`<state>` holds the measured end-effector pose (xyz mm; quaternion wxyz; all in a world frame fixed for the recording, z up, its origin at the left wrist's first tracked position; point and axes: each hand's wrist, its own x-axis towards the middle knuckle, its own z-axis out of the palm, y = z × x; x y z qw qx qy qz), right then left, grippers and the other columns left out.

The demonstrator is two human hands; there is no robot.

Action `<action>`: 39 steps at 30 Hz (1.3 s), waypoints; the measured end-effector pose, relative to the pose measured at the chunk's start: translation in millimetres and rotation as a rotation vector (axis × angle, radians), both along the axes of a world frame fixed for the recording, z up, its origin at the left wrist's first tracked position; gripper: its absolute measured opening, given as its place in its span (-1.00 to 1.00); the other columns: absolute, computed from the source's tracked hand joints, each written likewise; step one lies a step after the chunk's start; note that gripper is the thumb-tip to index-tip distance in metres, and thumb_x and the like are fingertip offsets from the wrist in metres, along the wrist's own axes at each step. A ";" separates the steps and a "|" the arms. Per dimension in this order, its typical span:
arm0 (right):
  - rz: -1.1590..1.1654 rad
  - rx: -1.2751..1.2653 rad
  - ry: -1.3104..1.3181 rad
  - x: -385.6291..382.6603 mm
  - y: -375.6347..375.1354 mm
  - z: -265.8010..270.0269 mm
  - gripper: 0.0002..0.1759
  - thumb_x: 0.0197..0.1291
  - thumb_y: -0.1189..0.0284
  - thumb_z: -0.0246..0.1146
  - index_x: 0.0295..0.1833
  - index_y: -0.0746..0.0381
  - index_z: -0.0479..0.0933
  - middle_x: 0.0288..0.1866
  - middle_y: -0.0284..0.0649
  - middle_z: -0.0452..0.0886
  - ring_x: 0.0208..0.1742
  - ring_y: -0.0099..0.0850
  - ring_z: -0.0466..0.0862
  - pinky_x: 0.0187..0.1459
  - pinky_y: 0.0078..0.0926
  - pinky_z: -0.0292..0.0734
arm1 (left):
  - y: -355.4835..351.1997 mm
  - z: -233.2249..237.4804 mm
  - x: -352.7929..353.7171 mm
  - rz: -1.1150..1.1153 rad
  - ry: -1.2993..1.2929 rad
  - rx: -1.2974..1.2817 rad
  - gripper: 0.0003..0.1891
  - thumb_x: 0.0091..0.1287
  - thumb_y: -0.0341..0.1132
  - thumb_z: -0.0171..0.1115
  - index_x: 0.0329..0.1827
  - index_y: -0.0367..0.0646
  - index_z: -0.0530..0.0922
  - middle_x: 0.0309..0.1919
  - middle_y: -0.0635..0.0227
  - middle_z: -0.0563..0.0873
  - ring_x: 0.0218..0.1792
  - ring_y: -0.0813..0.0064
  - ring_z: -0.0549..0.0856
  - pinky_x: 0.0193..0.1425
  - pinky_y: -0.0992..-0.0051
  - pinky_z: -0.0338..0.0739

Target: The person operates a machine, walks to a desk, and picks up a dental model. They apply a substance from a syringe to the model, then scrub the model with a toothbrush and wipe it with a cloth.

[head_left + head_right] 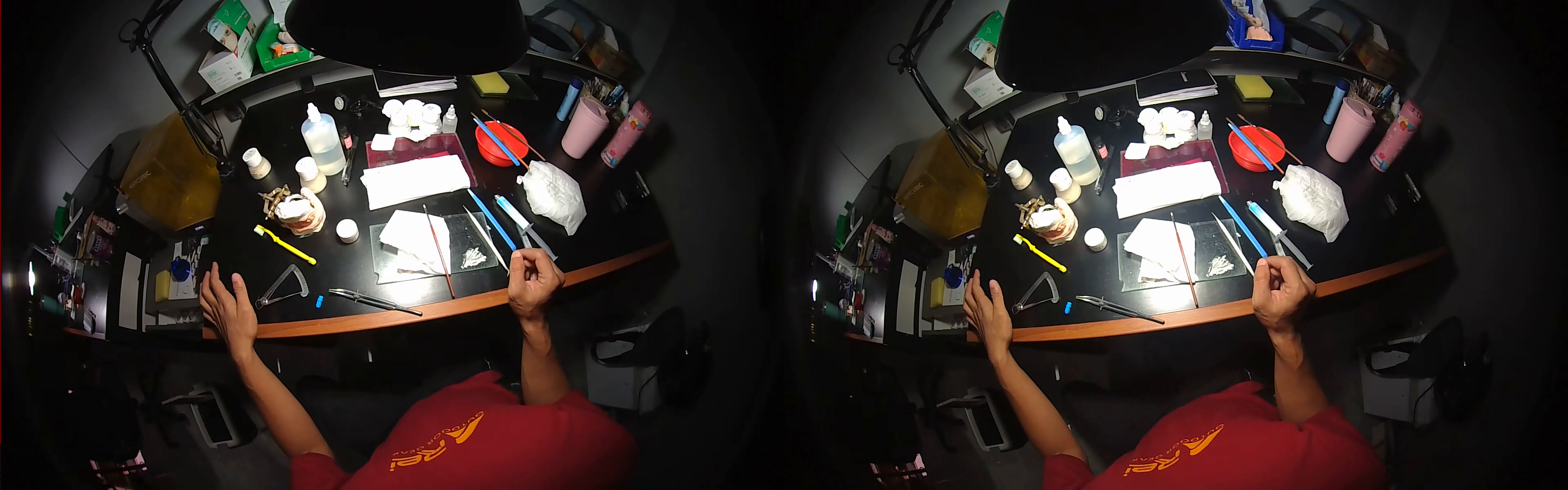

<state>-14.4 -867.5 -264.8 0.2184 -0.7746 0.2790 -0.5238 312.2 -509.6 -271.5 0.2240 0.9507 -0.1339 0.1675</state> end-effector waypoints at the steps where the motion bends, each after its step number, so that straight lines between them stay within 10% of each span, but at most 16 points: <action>1: -0.002 0.000 0.001 0.0 0.4 0.3 -0.91 0.25 0.59 0.36 -0.32 0.31 0.61 -0.60 -0.36 0.47 -0.63 -0.61 0.40 -0.57 -0.55 0.25 | 0.2 0.3 -0.4 0.005 0.001 0.002 -0.33 0.66 0.18 -0.11 0.66 -0.04 0.30 0.59 0.11 0.31 0.64 0.08 0.18 0.66 -0.01 0.04; 39: -0.009 -0.019 0.011 -1.2 -0.2 0.6 -0.91 0.25 0.59 0.36 -0.32 0.30 0.61 -0.60 -0.35 0.48 -0.63 -0.59 0.40 -0.57 -0.54 0.25 | -2.1 4.1 -4.0 0.016 0.022 -0.009 -0.33 0.65 0.19 -0.11 0.66 -0.02 0.30 0.61 0.13 0.29 0.65 0.08 0.16 0.66 -0.05 0.04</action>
